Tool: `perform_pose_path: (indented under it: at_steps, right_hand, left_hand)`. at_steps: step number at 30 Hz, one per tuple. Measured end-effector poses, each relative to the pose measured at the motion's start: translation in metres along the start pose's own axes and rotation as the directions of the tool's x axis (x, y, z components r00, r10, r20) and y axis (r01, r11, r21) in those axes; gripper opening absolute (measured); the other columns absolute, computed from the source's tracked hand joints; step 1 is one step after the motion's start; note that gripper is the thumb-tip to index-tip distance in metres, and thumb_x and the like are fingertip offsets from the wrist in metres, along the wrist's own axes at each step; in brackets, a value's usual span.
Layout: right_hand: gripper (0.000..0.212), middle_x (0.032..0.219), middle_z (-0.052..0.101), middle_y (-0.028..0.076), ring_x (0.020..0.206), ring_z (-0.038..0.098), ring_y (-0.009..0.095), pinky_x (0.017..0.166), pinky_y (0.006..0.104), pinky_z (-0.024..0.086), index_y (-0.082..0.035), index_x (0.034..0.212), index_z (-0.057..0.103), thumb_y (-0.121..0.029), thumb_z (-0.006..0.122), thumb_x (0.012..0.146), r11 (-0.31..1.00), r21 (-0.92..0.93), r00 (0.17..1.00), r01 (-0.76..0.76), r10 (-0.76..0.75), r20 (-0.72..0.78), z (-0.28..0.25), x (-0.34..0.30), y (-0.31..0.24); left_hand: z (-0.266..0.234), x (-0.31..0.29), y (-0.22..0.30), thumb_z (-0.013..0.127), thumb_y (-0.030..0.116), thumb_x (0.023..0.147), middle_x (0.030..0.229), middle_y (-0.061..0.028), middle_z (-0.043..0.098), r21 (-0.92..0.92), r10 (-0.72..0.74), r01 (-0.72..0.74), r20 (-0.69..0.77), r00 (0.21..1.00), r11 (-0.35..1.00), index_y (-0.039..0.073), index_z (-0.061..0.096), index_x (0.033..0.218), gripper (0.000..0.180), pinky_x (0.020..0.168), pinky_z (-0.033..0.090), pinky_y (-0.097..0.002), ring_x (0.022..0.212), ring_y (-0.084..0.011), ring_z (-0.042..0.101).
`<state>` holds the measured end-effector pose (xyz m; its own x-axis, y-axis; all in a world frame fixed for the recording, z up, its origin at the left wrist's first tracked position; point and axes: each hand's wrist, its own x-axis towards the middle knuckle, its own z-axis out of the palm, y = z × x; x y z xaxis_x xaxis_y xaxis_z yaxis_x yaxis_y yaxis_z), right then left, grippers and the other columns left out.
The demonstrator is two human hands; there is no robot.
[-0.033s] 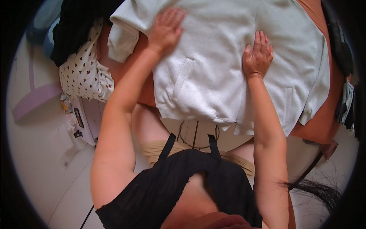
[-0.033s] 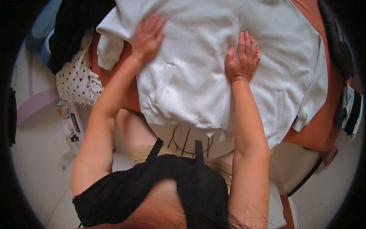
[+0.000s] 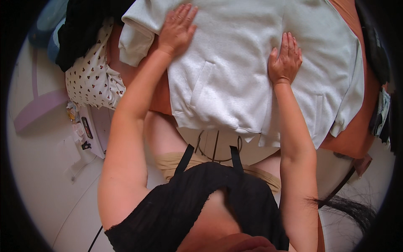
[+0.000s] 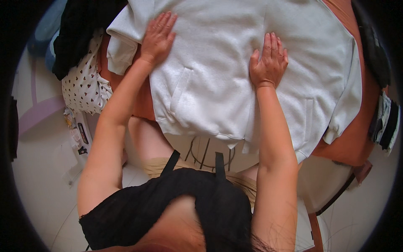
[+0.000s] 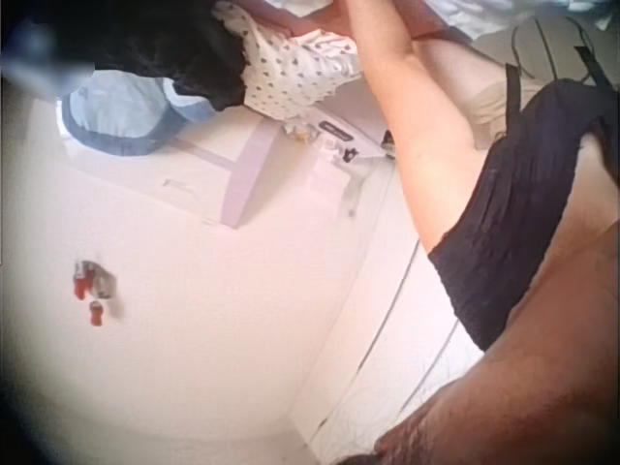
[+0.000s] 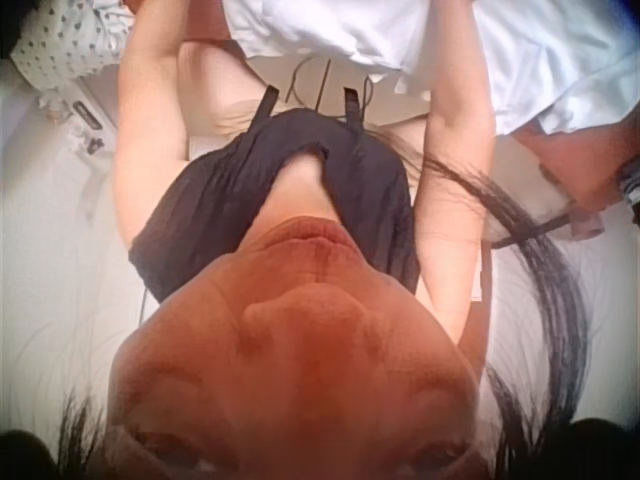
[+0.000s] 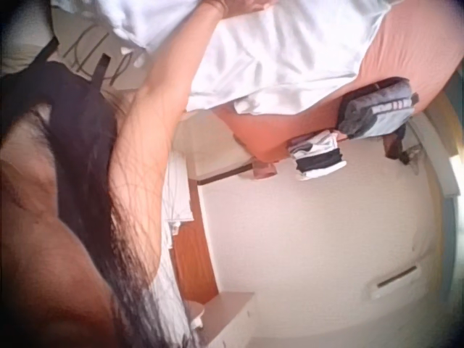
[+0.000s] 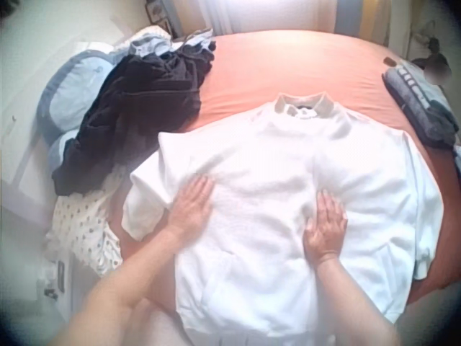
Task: The person picks up a white sweatshirt from a pile on the bed, spreads it flat, and folds it.
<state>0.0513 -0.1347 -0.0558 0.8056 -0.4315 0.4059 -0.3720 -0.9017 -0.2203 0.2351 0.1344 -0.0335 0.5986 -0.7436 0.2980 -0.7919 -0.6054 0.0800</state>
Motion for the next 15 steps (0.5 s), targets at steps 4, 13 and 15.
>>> perform_pose_path:
  at_steps: [4,13,15]
  right_hand:
    - [0.052,0.138,0.041,-0.001,0.128,0.034,0.017,0.107,0.0397,0.020,-0.016,0.132,0.043,-0.030,0.045,0.082,1.000,0.017,1.000,-0.011,0.011,0.004,0.001,-0.002,-0.001]
    - [0.051,0.136,0.043,-0.002,0.127,0.036,0.016,0.107,0.0388,0.021,-0.017,0.131,0.044,-0.032,0.045,0.082,0.999,0.027,0.999,-0.024,0.025,-0.040,0.006,0.000,0.007]
    - [0.050,0.135,0.044,-0.002,0.126,0.038,0.016,0.106,0.0387,0.022,-0.017,0.130,0.046,-0.032,0.045,0.082,1.000,0.006,0.999,-0.010,0.010,-0.052,0.008,0.000,0.003]
  left_hand:
    - [-0.008,0.003,-0.030,0.044,0.025,0.090,0.138,-0.0117,0.037,0.030,-0.039,0.040,-0.029,0.999,0.999,0.009,0.037,0.134,0.047,0.107,0.019,-0.0446,0.130,-0.0273,0.030]
    - [0.000,-0.001,0.105,0.044,0.025,0.089,0.140,-0.0096,0.036,-0.205,-0.068,0.044,-0.109,0.992,0.978,0.005,0.041,0.131,0.047,0.104,0.013,-0.0579,0.133,-0.0258,0.028]
    - [-0.002,-0.032,0.171,0.049,0.031,0.086,0.143,-0.0070,0.033,-0.255,0.066,-0.044,0.078,0.995,0.966,0.014,0.039,0.135,0.052,0.106,0.013,-0.0547,0.134,-0.0232,0.025]
